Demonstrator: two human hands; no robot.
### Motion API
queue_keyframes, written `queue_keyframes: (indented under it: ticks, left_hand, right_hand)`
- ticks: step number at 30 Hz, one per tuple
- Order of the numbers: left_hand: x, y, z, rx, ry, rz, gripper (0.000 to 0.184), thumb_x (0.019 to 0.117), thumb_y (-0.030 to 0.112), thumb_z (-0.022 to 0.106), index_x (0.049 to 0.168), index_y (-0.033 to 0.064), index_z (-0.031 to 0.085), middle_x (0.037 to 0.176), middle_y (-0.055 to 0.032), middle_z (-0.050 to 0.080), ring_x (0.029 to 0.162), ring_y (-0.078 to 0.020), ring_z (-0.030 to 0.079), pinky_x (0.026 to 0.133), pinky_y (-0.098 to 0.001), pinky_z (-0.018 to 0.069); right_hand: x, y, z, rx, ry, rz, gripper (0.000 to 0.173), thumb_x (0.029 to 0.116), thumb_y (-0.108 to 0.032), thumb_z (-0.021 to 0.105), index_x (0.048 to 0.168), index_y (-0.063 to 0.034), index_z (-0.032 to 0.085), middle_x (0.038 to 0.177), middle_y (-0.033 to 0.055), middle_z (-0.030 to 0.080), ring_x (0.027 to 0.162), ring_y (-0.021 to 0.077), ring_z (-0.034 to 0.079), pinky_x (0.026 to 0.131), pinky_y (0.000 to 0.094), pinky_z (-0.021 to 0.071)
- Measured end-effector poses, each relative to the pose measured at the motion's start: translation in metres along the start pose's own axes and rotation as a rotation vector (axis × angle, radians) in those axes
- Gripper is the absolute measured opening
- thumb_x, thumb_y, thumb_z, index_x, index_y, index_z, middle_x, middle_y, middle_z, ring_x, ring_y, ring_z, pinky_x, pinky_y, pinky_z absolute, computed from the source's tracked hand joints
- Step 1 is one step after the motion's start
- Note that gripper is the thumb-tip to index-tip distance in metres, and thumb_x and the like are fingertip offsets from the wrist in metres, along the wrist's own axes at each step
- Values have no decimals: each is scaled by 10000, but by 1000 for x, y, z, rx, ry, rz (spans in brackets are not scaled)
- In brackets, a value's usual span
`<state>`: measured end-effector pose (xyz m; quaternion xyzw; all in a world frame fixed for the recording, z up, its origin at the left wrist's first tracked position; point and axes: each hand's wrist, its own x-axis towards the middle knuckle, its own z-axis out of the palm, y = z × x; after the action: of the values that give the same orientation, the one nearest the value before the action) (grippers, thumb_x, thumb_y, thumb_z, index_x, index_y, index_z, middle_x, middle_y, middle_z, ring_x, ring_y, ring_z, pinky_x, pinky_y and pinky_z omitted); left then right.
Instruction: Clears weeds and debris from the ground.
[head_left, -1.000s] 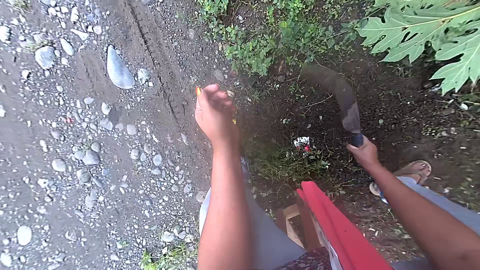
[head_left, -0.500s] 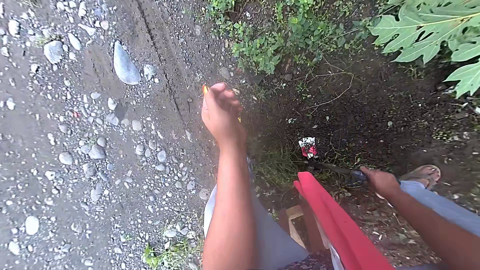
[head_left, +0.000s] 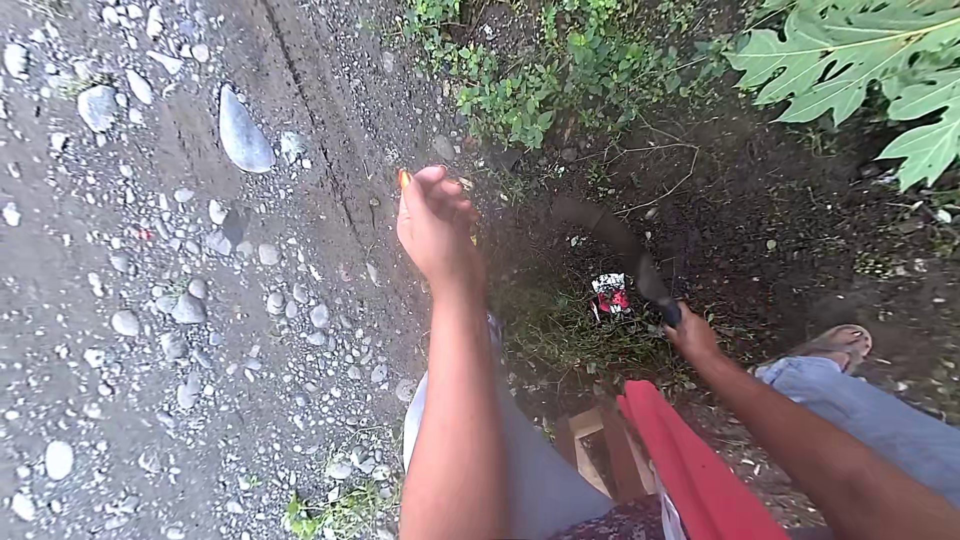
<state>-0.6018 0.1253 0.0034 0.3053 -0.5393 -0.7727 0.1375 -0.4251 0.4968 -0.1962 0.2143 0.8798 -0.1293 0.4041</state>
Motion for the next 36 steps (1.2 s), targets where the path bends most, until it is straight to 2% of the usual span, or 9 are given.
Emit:
queue_keyframes:
  ticks: [3,7,11,15,19,25,32,34,36]
  left_hand:
    - [2,1,-1,-29,8,5,496,1155,308,229,908,155,631,692,80,648,580,-26,614,520,-182,508]
    - [-1,3,-4,-32,7,6,501,1156,305,210,918,155,624,691,80,646,579,-18,609,515,-177,503]
    - [-2,4,-1,-39,13,6,499,1156,290,215,910,154,628,681,80,647,568,-25,610,517,-181,507]
    - [-2,4,-1,-18,32,2,485,1155,273,216,922,152,623,689,79,642,571,-23,603,515,-181,503]
    - [-1,2,-1,-28,35,-5,490,1156,289,224,907,153,624,686,75,640,574,-28,607,521,-184,507]
    - [0,3,-8,-35,27,-16,495,1154,294,220,901,164,625,684,86,640,576,-23,606,520,-185,503]
    - [-3,1,-2,-24,18,-8,488,1154,296,227,907,161,625,687,86,643,573,-19,606,519,-181,507]
    - [-3,0,1,-11,19,-9,489,1155,294,226,908,156,625,689,85,645,576,-21,611,522,-184,510]
    - [-2,-1,3,11,22,-11,488,1154,290,223,909,160,624,693,89,644,580,-23,610,525,-185,511]
  right_hand:
    - [-3,40,-24,-375,-68,-14,526,978,-87,651,1482,-52,504,1193,320,681,1094,543,661,888,701,509]
    - [-3,34,-66,-404,-6,-41,472,993,-132,661,1441,-50,534,1182,318,682,1107,540,657,894,694,500]
    - [-3,-20,-76,23,121,-14,499,997,-207,673,1423,14,539,1205,341,665,1151,521,641,960,696,464]
    - [4,-57,-23,644,216,-88,509,950,-151,730,1347,79,510,924,190,668,741,257,680,742,459,586]
    - [4,27,-12,-176,-60,-15,515,989,-151,649,1472,-41,508,1239,304,672,1137,495,663,934,680,511]
    - [-18,124,-59,-495,-77,-33,531,956,-97,700,1462,-64,540,1206,334,670,1105,555,653,879,724,504]
    - [-7,64,-99,-27,130,-38,516,967,-134,698,1418,50,527,1157,392,650,1108,581,632,925,746,455]
    - [-1,23,-81,303,146,-8,546,964,-135,686,1435,72,503,1148,337,659,1036,462,666,919,640,501]
    - [6,-1,-45,567,74,29,552,957,-132,696,1420,65,468,1030,231,669,821,303,684,789,497,575]
